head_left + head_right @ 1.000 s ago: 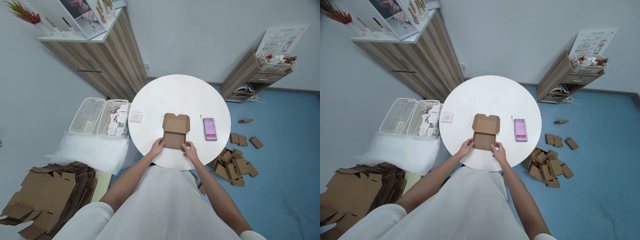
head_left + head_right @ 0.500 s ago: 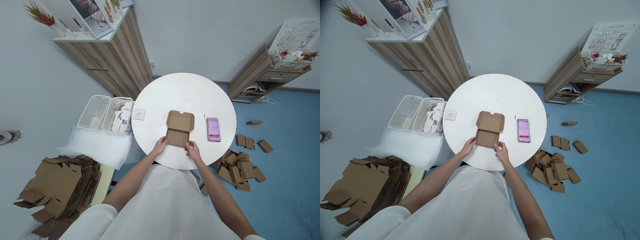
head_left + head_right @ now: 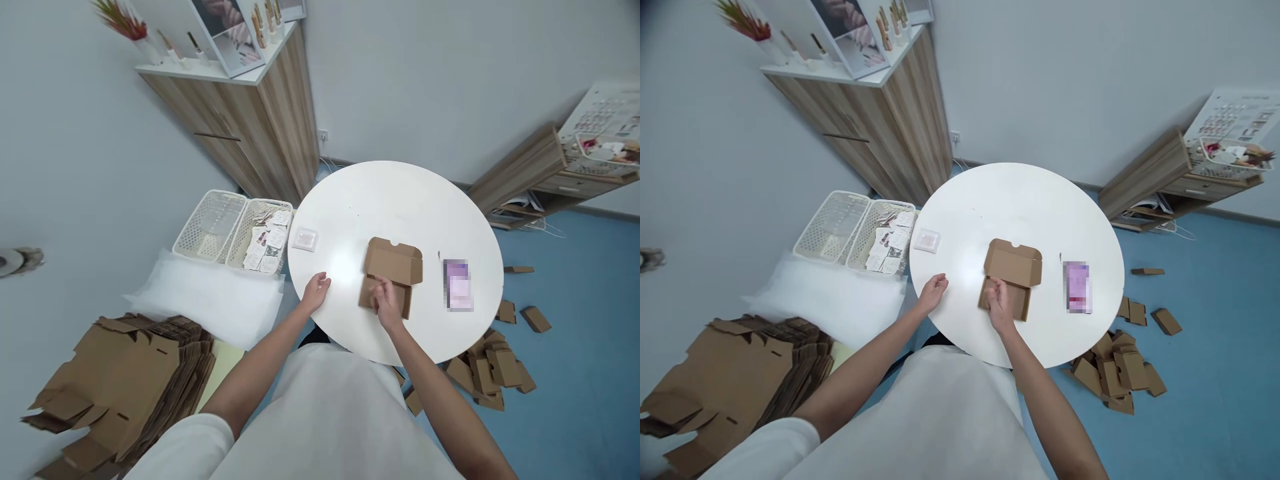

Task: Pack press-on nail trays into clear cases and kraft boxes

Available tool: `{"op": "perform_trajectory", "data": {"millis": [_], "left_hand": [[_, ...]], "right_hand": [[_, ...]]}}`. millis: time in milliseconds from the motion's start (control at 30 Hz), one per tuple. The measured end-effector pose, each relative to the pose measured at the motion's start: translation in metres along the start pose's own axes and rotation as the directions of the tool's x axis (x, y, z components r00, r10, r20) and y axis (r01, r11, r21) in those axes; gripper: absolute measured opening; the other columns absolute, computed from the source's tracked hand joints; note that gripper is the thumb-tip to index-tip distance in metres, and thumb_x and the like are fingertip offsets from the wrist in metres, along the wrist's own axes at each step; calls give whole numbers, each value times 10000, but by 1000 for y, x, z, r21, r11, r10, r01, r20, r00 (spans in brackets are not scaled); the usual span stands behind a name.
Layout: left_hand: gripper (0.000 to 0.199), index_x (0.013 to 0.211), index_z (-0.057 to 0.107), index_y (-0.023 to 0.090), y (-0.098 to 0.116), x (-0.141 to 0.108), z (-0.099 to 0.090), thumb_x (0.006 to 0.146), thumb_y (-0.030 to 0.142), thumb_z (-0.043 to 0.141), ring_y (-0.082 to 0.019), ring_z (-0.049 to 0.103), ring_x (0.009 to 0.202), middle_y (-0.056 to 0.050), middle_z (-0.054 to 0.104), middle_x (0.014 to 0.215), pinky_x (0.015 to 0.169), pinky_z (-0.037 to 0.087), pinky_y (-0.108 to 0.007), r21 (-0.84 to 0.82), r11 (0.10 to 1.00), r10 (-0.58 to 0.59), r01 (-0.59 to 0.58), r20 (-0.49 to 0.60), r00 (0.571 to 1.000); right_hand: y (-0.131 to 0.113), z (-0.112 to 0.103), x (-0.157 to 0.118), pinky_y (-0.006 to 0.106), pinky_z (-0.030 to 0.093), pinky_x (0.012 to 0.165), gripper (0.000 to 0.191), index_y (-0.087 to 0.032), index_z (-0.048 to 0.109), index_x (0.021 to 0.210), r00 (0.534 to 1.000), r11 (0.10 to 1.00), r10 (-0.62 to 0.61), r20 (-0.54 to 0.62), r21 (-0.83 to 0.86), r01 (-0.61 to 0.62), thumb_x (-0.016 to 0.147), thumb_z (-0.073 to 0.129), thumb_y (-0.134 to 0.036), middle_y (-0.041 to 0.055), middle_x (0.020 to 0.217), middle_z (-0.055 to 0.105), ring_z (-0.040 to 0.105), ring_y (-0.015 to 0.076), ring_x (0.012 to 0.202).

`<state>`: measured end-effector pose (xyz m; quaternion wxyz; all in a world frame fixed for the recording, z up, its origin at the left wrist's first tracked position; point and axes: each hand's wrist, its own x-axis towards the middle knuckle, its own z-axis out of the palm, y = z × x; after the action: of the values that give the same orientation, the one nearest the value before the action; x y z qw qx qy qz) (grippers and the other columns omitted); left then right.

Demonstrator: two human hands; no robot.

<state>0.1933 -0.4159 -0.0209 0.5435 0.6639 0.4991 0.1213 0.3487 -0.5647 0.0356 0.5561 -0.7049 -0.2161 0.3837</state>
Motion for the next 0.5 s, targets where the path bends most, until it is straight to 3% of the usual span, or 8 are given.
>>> {"op": "perform_trajectory", "data": {"millis": [100, 233, 367, 500], "left_hand": [[437, 1142, 475, 159, 2, 25, -38, 789, 416, 480, -212, 508, 1054, -126, 502, 1190, 901, 378, -333, 45, 999, -22, 26, -77, 997], [539, 1205, 412, 128, 13, 60, -72, 755, 404, 524, -253, 324, 1233, -162, 365, 1309, 1016, 236, -347, 104, 994, -26, 42, -156, 987], [644, 1279, 305, 134, 25, 91, -83, 744, 416, 525, -262, 144, 1310, -151, 215, 1402, 1058, 123, -358, 95, 990, -91, 100, -96, 991], [674, 1311, 226, 94, 27, 110, -79, 763, 379, 497, -272, 94, 1319, -170, 148, 1423, 1057, 107, -373, 123, 983, -129, 135, -56, 990]], "right_hand": [[-15, 49, 26, 238, 446, 520, 447, -257, 475, 1086, 971, 985, 161, 178, 30, -169, 781, 354, -560, 43, 954, 549, 540, 136, 705], [-20, 104, 73, 247, 479, 645, 447, -240, 529, 1030, 943, 951, 307, 126, -75, -299, 763, 377, -565, 67, 1089, 545, 544, 176, 940], [-17, 141, 115, 271, 487, 676, 477, -230, 513, 1072, 941, 938, 338, 33, -86, -334, 740, 423, -560, 74, 1169, 521, 527, 198, 1008], [-15, 165, 137, 277, 469, 762, 527, -243, 431, 1178, 947, 941, 322, -17, -101, -322, 723, 481, -505, 61, 1309, 407, 452, 195, 1120]]}}
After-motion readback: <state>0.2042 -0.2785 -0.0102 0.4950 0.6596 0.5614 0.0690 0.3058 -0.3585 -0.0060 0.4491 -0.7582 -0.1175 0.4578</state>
